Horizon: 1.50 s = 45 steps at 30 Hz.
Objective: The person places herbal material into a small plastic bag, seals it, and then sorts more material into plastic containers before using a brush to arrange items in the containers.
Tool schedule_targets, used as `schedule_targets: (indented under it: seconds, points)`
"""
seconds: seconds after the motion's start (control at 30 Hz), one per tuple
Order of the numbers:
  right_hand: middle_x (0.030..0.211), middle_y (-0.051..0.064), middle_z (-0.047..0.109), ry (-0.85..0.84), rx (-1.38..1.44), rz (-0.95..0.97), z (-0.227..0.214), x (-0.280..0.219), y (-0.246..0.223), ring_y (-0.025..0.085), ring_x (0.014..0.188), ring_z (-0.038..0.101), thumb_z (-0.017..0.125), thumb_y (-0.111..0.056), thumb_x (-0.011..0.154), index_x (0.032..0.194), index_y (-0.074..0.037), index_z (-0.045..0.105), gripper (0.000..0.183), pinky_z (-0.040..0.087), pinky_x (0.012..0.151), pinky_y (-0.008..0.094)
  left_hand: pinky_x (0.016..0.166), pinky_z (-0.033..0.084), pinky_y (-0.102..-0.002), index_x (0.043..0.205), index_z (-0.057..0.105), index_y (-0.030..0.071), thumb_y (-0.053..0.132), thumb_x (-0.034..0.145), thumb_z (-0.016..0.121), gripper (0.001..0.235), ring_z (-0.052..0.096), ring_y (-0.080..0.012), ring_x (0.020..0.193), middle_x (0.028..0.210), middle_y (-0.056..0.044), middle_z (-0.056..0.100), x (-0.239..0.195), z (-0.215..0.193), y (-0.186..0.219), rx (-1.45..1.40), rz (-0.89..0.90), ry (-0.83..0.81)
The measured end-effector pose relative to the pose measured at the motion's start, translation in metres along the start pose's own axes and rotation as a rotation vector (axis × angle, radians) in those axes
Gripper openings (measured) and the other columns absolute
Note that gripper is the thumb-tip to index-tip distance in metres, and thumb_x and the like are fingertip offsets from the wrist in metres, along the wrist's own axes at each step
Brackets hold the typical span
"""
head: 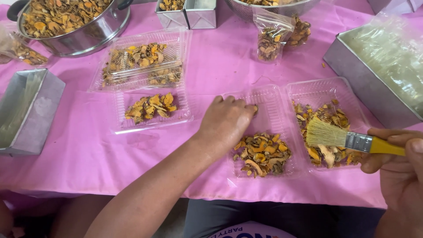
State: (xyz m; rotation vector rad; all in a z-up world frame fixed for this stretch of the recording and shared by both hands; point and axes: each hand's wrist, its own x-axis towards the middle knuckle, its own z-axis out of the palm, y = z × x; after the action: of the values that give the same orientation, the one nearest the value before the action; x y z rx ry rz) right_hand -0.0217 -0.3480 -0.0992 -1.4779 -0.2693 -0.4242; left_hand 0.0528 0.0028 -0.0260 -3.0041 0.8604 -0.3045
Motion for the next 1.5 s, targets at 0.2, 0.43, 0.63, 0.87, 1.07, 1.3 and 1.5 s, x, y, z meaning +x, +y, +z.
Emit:
schedule_targets:
  seconds: [0.2, 0.43, 0.63, 0.87, 1.07, 1.3, 1.5]
  points:
    - [0.133, 0.022, 0.067, 0.0, 0.011, 0.01, 0.012, 0.001, -0.005, 0.018, 0.063, 0.068, 0.036, -0.022, 0.122, 0.125, -0.006, 0.056, 0.026, 0.067, 0.084, 0.03, 0.089, 0.058, -0.051, 0.062, 0.062, 0.007, -0.008, 0.084, 0.076, 0.03, 0.06, -0.0282, 0.092, 0.069, -0.01, 0.06, -0.016, -0.026, 0.043, -0.272, 0.04, -0.172]
    - [0.131, 0.023, 0.068, -0.028, 0.029, 0.004, 0.019, 0.0, -0.016, 0.025, 0.058, 0.071, 0.041, -0.022, 0.119, 0.121, -0.004, 0.058, 0.024, 0.067, 0.077, 0.034, 0.075, 0.044, -0.042, 0.064, 0.06, 0.016, -0.016, 0.07, 0.057, 0.032, 0.055, -0.0244, 0.069, 0.066, -0.003, 0.06, -0.023, -0.032, 0.062, -0.192, -0.075, -0.497]
    - [0.125, 0.028, 0.068, 0.014, 0.006, 0.02, 0.038, -0.001, -0.039, 0.028, 0.054, 0.068, 0.046, -0.022, 0.114, 0.116, -0.002, 0.056, 0.023, 0.066, 0.07, 0.034, 0.063, 0.052, -0.042, 0.063, 0.06, 0.012, -0.02, 0.064, 0.057, 0.032, 0.055, -0.0232, 0.056, 0.057, -0.004, 0.057, -0.021, -0.033, 0.064, -0.13, -0.07, -0.508]
    - [0.121, 0.028, 0.068, 0.012, 0.063, 0.017, 0.041, -0.003, -0.033, 0.028, 0.055, 0.071, 0.048, -0.018, 0.111, 0.116, -0.001, 0.059, 0.021, 0.066, 0.068, 0.034, 0.058, 0.053, -0.045, 0.075, 0.065, 0.008, -0.018, 0.078, 0.054, 0.028, 0.064, -0.028, 0.062, 0.066, -0.009, 0.066, -0.026, -0.039, 0.055, -0.277, -0.114, -0.347]
    - [0.108, 0.026, 0.072, -0.047, 0.266, -0.027, 0.091, -0.014, -0.067, 0.029, 0.06, 0.077, 0.056, -0.013, 0.101, 0.106, 0.002, 0.066, 0.018, 0.072, 0.058, 0.034, 0.09, 0.062, -0.029, 0.11, 0.078, 0.008, 0.004, 0.093, 0.059, 0.026, 0.078, -0.0211, 0.099, 0.111, -0.009, 0.08, -0.026, -0.043, 0.049, -0.899, -0.333, -0.195]
    - [0.122, 0.031, 0.065, 0.232, 0.067, -0.115, 0.098, -0.009, -0.056, 0.037, 0.068, 0.072, 0.053, -0.014, 0.111, 0.115, 0.006, 0.055, 0.021, 0.068, 0.06, 0.036, 0.092, 0.053, -0.028, 0.151, 0.05, 0.017, 0.012, 0.092, 0.066, 0.061, 0.072, -0.0176, 0.111, 0.113, -0.006, 0.08, -0.038, -0.067, 0.053, -1.14, -0.486, -0.234]
    - [0.105, 0.023, 0.076, 0.034, 0.6, 0.189, 0.077, 0.002, -0.045, 0.033, 0.058, 0.071, 0.056, -0.003, 0.105, 0.106, -0.002, 0.075, 0.02, 0.059, 0.051, 0.034, 0.053, 0.048, -0.022, 0.152, 0.045, 0.013, 0.004, 0.094, 0.063, 0.061, 0.061, -0.0084, 0.071, 0.108, -0.001, 0.081, -0.041, -0.06, 0.045, -1.031, -0.267, -0.061]
